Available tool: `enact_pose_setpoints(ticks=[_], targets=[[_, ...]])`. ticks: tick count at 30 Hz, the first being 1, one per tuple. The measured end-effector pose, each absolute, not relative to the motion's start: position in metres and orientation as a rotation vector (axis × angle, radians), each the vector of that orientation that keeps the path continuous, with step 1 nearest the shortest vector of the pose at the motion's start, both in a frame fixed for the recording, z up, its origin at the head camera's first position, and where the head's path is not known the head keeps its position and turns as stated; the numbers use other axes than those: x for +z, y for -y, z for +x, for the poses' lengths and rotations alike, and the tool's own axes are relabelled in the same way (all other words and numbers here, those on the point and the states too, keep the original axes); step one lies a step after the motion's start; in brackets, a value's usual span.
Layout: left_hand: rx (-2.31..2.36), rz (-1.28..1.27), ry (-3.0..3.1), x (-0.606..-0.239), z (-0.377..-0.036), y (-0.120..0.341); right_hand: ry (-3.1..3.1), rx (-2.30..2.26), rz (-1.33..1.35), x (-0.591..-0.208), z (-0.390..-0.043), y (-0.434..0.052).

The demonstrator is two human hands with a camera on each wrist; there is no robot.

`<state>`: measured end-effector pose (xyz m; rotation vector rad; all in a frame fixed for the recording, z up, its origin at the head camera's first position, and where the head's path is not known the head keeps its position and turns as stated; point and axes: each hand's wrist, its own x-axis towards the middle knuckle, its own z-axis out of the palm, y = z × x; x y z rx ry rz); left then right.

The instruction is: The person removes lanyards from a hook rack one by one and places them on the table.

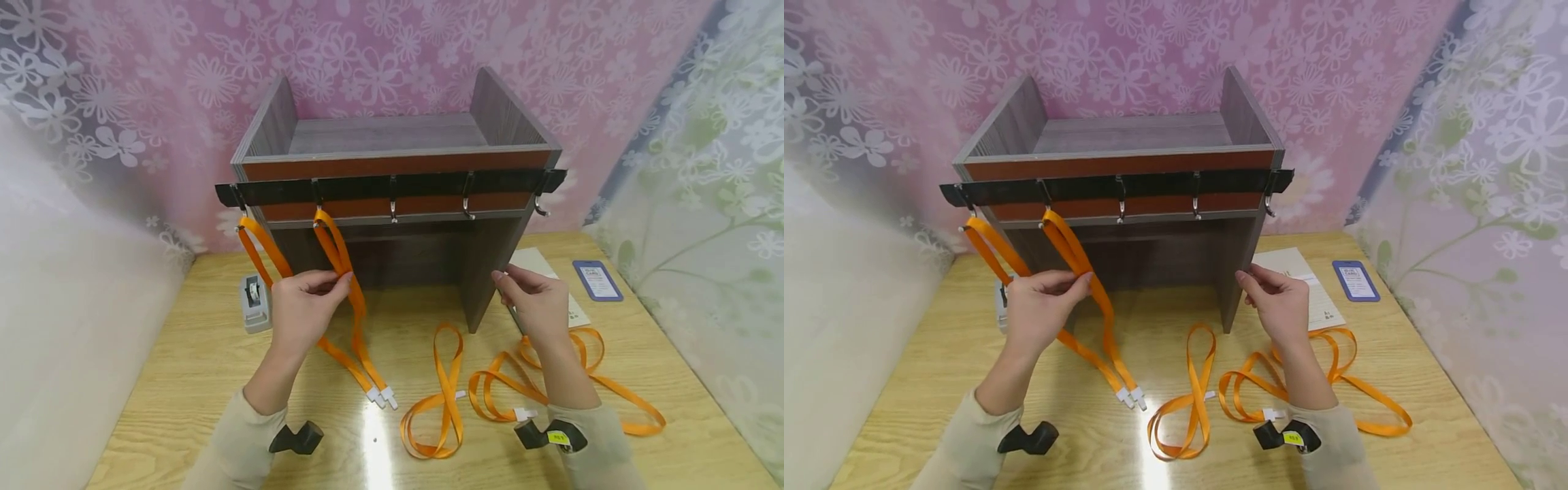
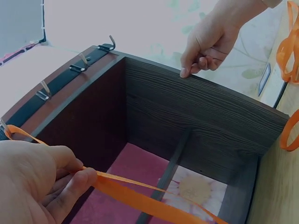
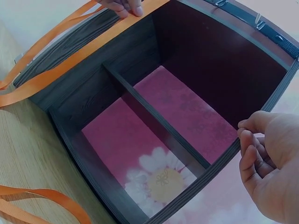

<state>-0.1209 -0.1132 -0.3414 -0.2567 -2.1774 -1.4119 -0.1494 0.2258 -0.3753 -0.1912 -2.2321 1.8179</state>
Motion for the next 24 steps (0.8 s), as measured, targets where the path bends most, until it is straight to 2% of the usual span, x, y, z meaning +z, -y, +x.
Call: enact_pose_setpoints(ticks=[9, 16, 24], targets=[[-1.431, -0.327, 2.217, -0.329, -0.122, 0.122, 2.176, 1.879, -0.189, -0.378, -0.148, -0.226], [-1.382, -0.383, 2.253, -0.304, -0.118, 0.125, 2.156, 1.895, -0.201, -0.375, -0.149, -0.227], [-1.599, -0.435, 2.235, -0.275, -0.110, 0.130, 2.198, 1.884, -0.169, -0.375, -0.149, -0.227]])
